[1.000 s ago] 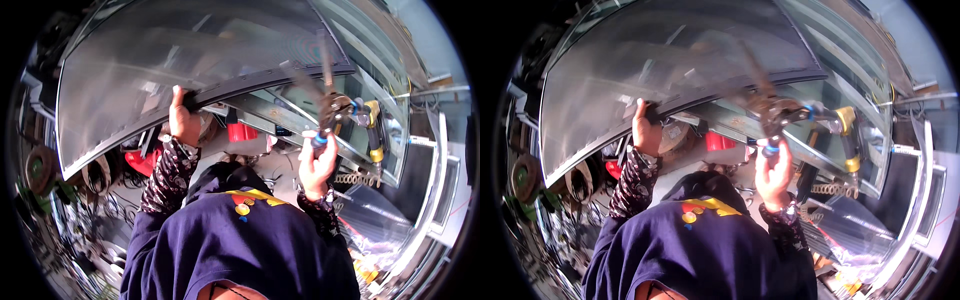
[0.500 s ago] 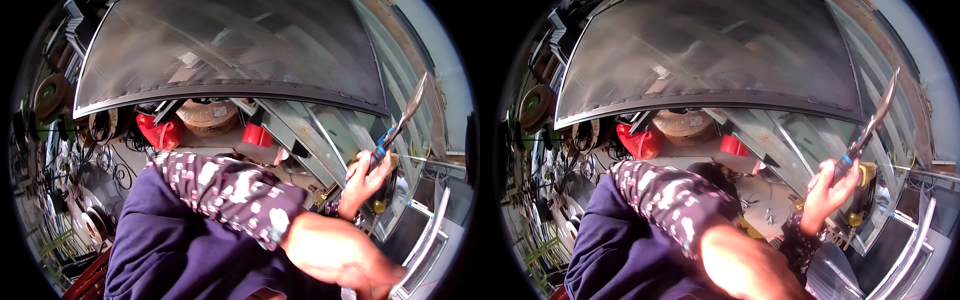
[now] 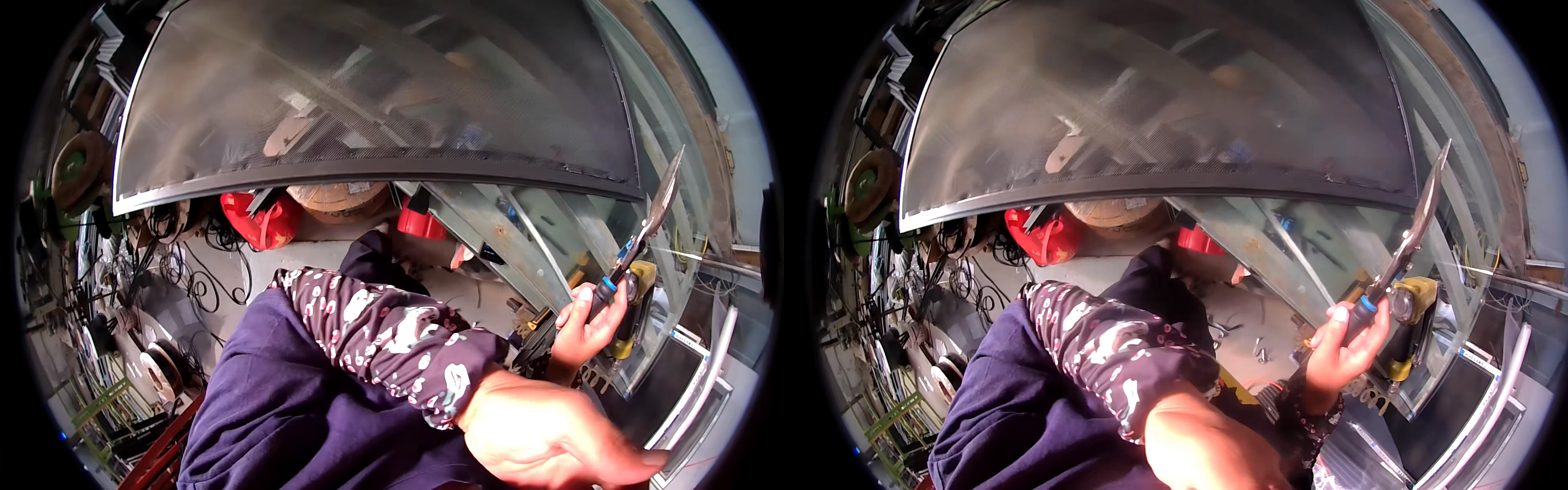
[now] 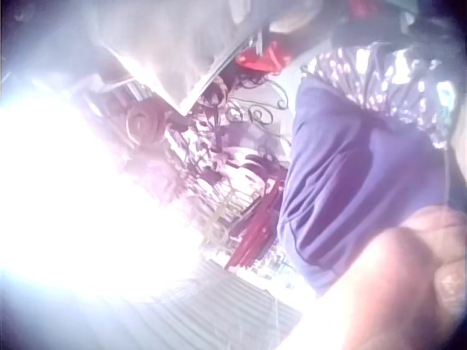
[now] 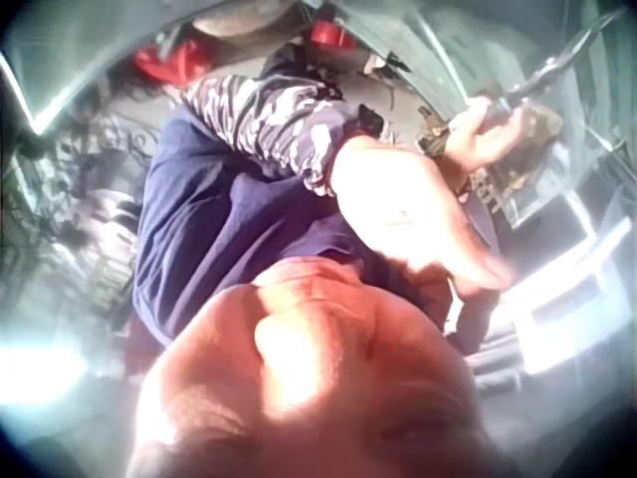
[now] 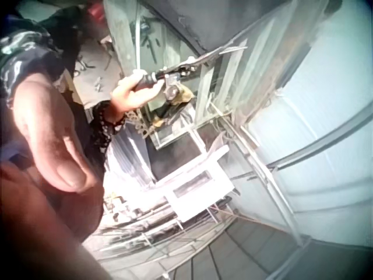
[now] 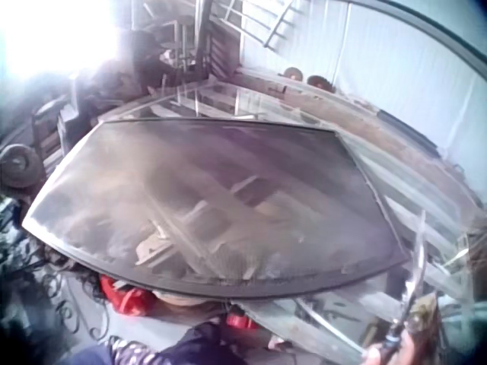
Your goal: The person uses metal shears to cut a strip of metal from the frame of a window screen and then presses the edges of the screen mesh into the frame channel.
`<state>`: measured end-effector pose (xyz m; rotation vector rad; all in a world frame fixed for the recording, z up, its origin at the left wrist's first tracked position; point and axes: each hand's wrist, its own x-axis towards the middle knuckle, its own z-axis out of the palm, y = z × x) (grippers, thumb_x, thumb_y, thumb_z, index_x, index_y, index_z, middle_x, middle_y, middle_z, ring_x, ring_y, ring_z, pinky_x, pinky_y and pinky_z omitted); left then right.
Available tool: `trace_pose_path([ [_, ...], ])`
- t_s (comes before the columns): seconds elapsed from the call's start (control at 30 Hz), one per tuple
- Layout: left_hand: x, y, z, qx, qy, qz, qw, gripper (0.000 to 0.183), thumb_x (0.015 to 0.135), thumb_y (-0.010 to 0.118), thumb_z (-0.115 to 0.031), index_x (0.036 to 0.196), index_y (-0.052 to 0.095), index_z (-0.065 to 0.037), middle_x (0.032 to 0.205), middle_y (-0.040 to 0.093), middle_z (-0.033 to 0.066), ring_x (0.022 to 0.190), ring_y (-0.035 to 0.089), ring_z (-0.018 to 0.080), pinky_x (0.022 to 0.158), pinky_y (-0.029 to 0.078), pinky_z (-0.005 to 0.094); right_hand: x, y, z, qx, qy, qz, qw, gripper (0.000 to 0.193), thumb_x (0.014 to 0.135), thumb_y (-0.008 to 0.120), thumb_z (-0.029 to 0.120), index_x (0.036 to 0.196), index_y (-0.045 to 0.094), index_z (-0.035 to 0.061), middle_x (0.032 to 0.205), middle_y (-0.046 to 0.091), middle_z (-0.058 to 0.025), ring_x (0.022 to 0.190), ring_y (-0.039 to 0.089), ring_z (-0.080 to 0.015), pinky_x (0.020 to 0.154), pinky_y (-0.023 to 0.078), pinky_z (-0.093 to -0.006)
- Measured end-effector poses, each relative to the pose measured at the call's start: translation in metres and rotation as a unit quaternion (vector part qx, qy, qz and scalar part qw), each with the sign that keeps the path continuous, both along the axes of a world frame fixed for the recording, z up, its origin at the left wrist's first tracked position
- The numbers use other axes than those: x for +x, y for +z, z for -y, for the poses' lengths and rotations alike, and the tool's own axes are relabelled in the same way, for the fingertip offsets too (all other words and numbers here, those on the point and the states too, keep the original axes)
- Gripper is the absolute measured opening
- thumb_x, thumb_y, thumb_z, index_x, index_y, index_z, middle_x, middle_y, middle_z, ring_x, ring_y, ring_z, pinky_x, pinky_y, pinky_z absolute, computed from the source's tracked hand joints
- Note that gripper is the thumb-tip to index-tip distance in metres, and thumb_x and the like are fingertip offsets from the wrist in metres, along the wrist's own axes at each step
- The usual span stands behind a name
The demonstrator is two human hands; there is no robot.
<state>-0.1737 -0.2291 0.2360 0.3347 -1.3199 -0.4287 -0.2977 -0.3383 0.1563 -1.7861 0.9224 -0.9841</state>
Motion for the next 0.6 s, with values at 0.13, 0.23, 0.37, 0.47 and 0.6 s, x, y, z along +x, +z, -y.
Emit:
trace_pose_path([
  [0.13,0.021,-0.010,-0.006,0.060,-0.119,0.004,0.991,0.018,0.079,0.058,-0.001,0.097,0.061,0.001,0.090,0.063,0.0058,0.090,0.057,0.0136,0.098,0.030,0.0351,0.013,0.000,0.003,-0.015,0.016,-0.022,1.000,0.045,0.085,0.047,0.003,0.127,0.029,0.0015,0.078,0.052,-0.0085,0.043,0.039,-0.0043,0.037,0.031,-0.0164],
  [0.23,0.030,-0.058,-0.008,-0.006,-0.526,-0.134,0.840,0.030,0.093,0.031,-0.018,0.101,0.045,0.008,0.100,0.048,0.0258,0.092,0.046,0.0397,0.080,0.039,0.0412,0.020,-0.004,0.011,-0.018,0.037,-0.046,0.998,0.046,0.085,0.047,0.002,0.127,0.027,0.0009,0.079,0.053,-0.0109,0.044,0.040,-0.0058,0.038,0.032,-0.0171],
  [0.37,0.086,-0.084,-0.050,0.496,-0.388,-0.154,0.762,0.024,0.090,0.038,-0.016,0.090,0.055,0.001,0.092,0.055,0.0111,0.088,0.051,0.0236,0.082,0.038,0.0335,0.009,-0.009,0.016,-0.157,0.019,0.007,0.987,0.044,0.084,0.047,0.000,0.123,0.027,-0.0022,0.074,0.053,-0.0130,0.046,0.041,-0.0077,0.042,0.034,-0.0196],
  [0.47,0.102,-0.164,-0.082,0.426,0.004,-0.431,0.796,0.025,0.084,0.052,-0.017,0.103,0.052,-0.001,0.107,0.052,0.0091,0.104,0.046,0.0218,0.092,0.034,0.0359,-0.007,0.025,0.015,0.000,0.001,-0.135,0.991,0.027,0.084,0.049,0.003,0.111,0.044,-0.0007,0.063,0.047,-0.0017,0.048,0.040,-0.0068,0.044,0.033,-0.0189],
  [0.6,0.121,-0.151,-0.071,0.368,0.178,-0.631,0.660,0.019,0.080,0.060,-0.011,0.096,0.055,-0.003,0.095,0.059,0.0061,0.094,0.054,0.0169,0.087,0.040,0.0314,-0.022,0.042,0.032,-0.171,0.049,-0.375,0.910,0.025,0.080,0.056,0.006,0.104,0.051,0.0007,0.075,0.059,-0.0087,0.062,0.057,-0.0160,0.057,0.045,-0.0276],
])
